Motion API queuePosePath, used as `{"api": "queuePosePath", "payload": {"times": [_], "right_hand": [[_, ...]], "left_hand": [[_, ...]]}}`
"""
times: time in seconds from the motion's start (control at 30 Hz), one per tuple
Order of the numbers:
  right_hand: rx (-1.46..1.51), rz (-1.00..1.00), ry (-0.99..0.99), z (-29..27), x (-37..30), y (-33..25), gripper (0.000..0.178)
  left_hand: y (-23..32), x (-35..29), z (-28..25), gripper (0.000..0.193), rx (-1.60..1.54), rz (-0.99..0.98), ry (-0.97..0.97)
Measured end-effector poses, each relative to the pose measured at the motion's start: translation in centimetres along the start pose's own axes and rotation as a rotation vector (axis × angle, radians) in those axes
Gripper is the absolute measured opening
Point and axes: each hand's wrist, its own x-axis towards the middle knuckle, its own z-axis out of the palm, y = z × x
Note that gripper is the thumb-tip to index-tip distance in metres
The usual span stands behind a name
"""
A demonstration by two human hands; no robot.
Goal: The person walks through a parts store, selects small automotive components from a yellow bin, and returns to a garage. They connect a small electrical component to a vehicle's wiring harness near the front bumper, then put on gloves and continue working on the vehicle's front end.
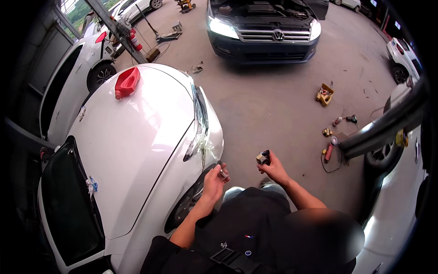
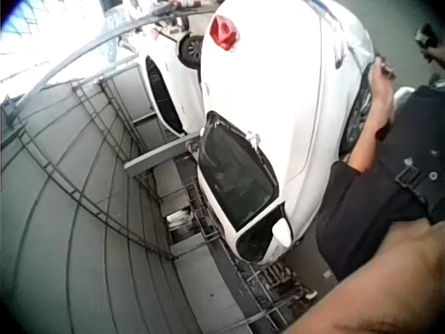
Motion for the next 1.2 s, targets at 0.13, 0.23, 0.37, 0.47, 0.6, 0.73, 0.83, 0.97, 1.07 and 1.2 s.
{"api": "queuePosePath", "payload": {"times": [0.13,0.23,0.37,0.47,0.6,0.73,0.83,0.97,1.07,1.2], "right_hand": [[-0.130,-0.027,-0.136,-2.1,16.4,-7.8,0.030],[-0.153,-0.011,-0.170,-4.0,29.5,-8.9,0.027],[-0.152,0.008,-0.102,-7.4,47.4,-8.7,0.026],[-0.120,0.053,0.000,-9.6,61.1,-7.5,0.024],[-0.120,0.121,0.089,-11.6,77.7,-9.0,0.022],[-0.234,0.152,0.079,-11.3,95.5,-10.0,0.024],[-0.399,0.188,0.056,-11.1,110.0,-7.2,0.031],[-0.672,0.154,0.016,-9.0,131.7,-1.8,0.043],[-0.799,0.153,-0.034,-5.4,145.9,2.5,0.047],[-0.921,0.256,-0.087,-2.7,161.6,11.7,0.046]], "left_hand": [[6.3,9.7,1.9,0.025,-0.051,0.150,0.130],[9.6,19.6,2.1,0.020,-0.096,0.166,0.273],[13.5,37.0,2.1,0.020,-0.137,0.133,0.313],[20.1,50.5,3.8,0.020,-0.137,0.092,0.277],[32.7,65.3,7.5,0.024,0.117,0.135,0.151],[44.2,78.8,7.1,0.023,0.191,0.198,0.112],[50.7,90.9,4.7,0.024,0.095,0.167,0.069],[56.0,109.8,-1.2,0.029,-0.023,0.169,0.069],[56.3,120.1,-6.5,0.030,-0.132,0.138,0.142],[55.7,138.4,-13.9,0.027,-0.173,0.106,0.109]]}}
